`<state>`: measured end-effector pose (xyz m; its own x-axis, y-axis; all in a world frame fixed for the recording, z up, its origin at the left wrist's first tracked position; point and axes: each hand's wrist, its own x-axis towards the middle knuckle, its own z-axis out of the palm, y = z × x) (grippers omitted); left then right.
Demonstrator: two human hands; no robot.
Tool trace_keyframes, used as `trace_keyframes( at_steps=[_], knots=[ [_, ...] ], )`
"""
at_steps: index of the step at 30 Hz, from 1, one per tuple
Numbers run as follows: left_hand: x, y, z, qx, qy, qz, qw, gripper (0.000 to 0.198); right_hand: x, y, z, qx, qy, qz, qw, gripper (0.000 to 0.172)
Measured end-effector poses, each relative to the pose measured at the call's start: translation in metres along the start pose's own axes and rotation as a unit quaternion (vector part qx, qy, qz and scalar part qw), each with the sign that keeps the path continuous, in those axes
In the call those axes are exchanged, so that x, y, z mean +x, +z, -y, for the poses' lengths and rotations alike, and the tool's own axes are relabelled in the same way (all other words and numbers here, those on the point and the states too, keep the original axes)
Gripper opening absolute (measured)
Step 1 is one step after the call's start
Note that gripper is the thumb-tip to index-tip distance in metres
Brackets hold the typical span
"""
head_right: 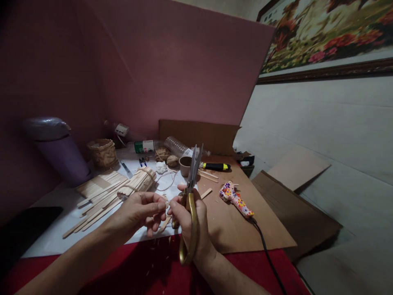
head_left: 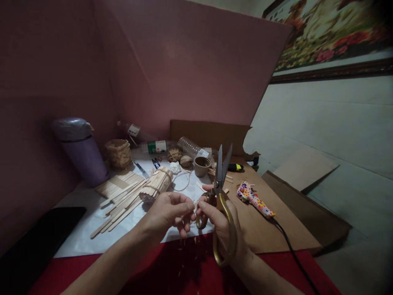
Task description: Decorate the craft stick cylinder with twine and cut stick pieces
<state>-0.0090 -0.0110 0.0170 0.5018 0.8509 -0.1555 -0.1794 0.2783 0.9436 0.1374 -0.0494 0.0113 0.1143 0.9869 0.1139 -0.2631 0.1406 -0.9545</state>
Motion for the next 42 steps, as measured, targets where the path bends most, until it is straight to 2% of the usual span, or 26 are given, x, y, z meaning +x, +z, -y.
trace_keyframes(
  at_steps=[3,12,16,18,21,24,28,42],
  knots=[
    [0.001,0.0,0.002,0.003,0.0,0.001,1.0,0.028,-0.001,0.001,0.002,0.001,-0.005,0.021,1.0,0.042],
    [0.001,0.0,0.001,0.025,0.001,0.007,1.0,0.028,0.002,-0.003,-0.004,-0.011,-0.011,0.032,0.999,0.043],
    [0.001,-0.003,-0.001,0.012,0.02,-0.024,0.999,0.026,0.002,-0.004,-0.008,-0.005,-0.002,0.035,0.999,0.047],
    [0.0,-0.005,-0.004,-0.016,0.04,-0.046,0.998,0.026,0.001,-0.004,-0.009,-0.003,0.014,0.057,0.998,0.057],
    [-0.002,-0.01,-0.011,-0.05,0.066,-0.064,0.995,0.026,-0.001,-0.004,-0.011,-0.015,0.052,0.128,0.99,0.073],
    [-0.004,-0.012,-0.019,-0.073,0.085,-0.079,0.991,0.026,-0.004,-0.003,-0.011,-0.061,0.072,0.196,0.976,0.076],
    [-0.005,-0.012,-0.024,-0.094,0.093,-0.107,0.985,0.027,-0.005,-0.003,-0.014,-0.088,0.067,0.238,0.965,0.083],
    [-0.006,-0.01,-0.024,-0.068,0.121,-0.117,0.983,0.03,-0.005,-0.004,-0.018,-0.096,0.066,0.247,0.962,0.088]
  ],
)
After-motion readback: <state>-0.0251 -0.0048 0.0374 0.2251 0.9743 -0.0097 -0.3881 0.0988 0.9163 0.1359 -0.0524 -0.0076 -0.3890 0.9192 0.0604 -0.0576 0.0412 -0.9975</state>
